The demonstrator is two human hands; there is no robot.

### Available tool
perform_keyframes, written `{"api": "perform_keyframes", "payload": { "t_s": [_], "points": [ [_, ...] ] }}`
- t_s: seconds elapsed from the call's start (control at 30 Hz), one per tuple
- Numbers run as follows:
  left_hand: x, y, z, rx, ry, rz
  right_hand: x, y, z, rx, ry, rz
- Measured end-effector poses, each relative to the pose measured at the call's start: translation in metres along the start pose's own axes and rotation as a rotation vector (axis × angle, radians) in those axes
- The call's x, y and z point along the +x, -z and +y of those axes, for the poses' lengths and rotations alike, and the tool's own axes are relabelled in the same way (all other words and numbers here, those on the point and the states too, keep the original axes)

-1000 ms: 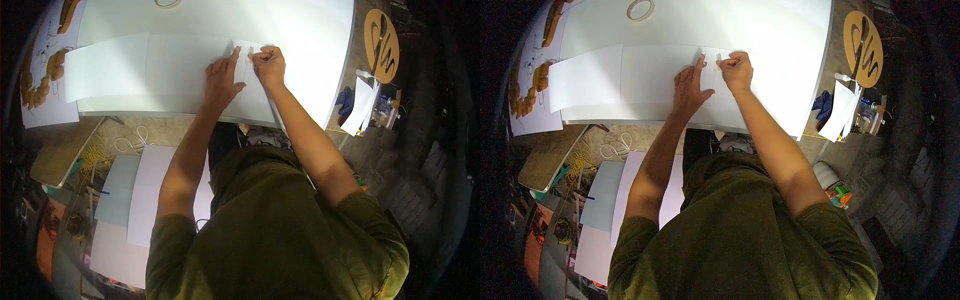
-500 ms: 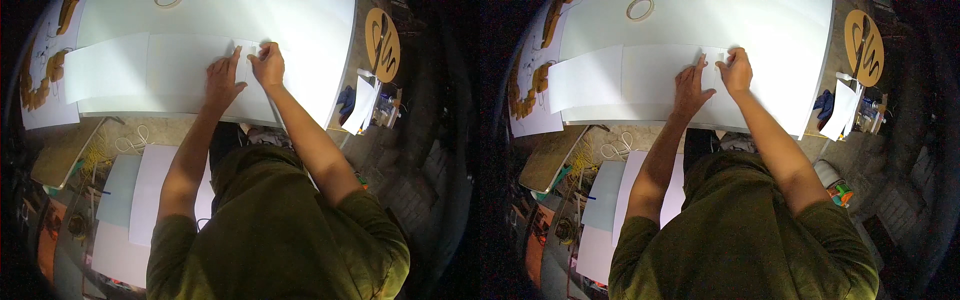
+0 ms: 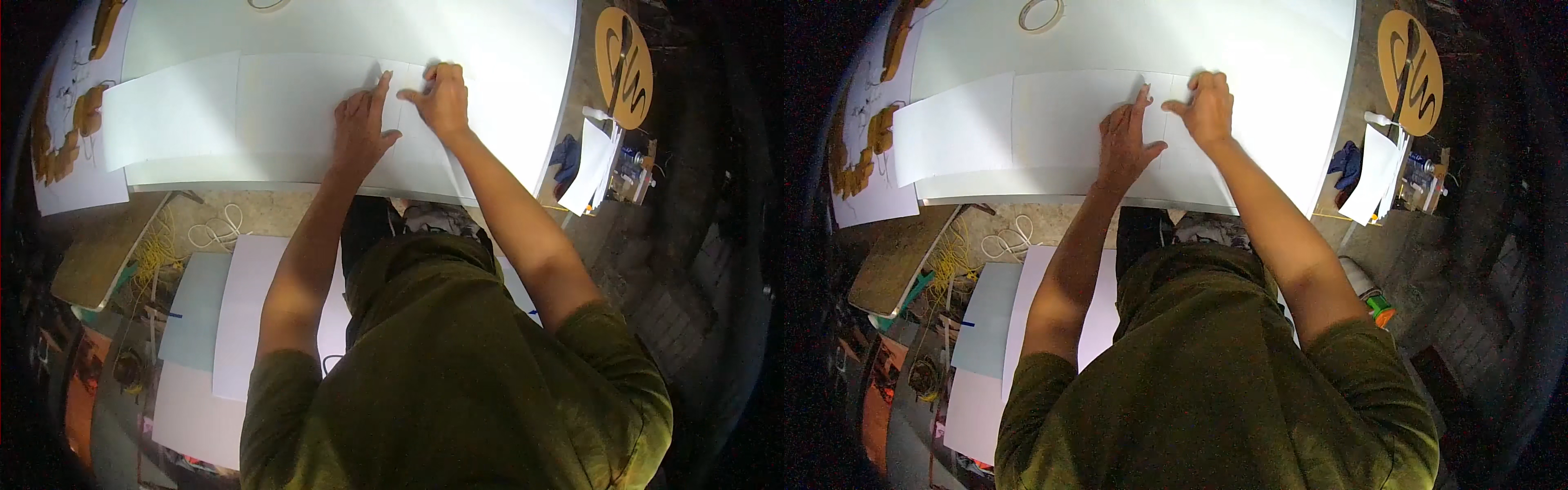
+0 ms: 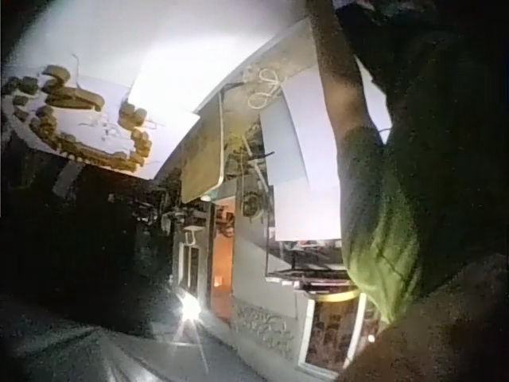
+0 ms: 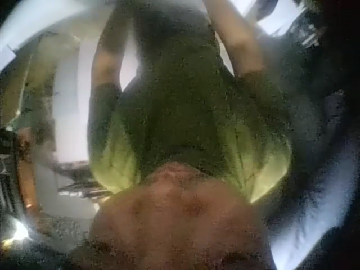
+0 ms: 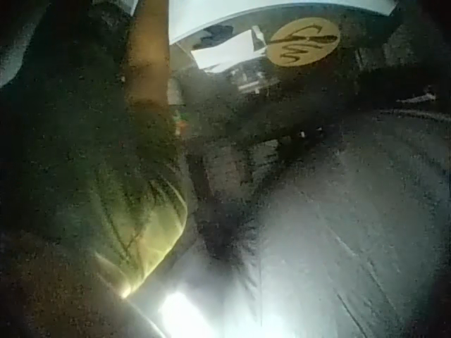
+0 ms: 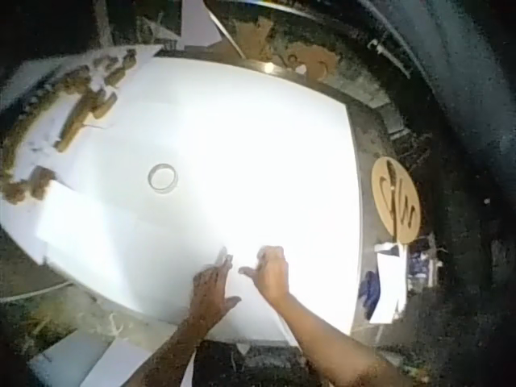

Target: Aligning and taped pieces of printed paper templates together on a workbench for layout fabrication.

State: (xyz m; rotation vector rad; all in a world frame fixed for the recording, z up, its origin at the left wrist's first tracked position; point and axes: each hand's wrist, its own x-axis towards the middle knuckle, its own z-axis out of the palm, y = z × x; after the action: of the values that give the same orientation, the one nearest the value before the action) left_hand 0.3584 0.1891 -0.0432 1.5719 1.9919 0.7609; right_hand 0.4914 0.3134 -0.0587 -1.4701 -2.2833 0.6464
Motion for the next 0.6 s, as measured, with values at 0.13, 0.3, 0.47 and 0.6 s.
{"api": "perform_keyframes", "payload": {
  "t_s": [0.13,0.3,0.47,0.6],
  "points": [
    [0.002,0.0,0.001,0.013,-0.005,-0.002,0.003,0.001,0.001,-0.004,0.027,-0.031],
    [0.005,0.0,0.003,0.004,-0.012,-0.007,0.039,0.003,0.005,-0.081,-0.065,0.104],
    [0.008,0.011,0.016,-0.133,0.035,0.066,0.038,0.032,-0.004,0.337,-0.259,0.048],
    [-0.005,0.02,0.014,-1.056,0.406,0.047,0.008,0.06,-0.021,0.734,-0.497,-0.291]
  ]
}}
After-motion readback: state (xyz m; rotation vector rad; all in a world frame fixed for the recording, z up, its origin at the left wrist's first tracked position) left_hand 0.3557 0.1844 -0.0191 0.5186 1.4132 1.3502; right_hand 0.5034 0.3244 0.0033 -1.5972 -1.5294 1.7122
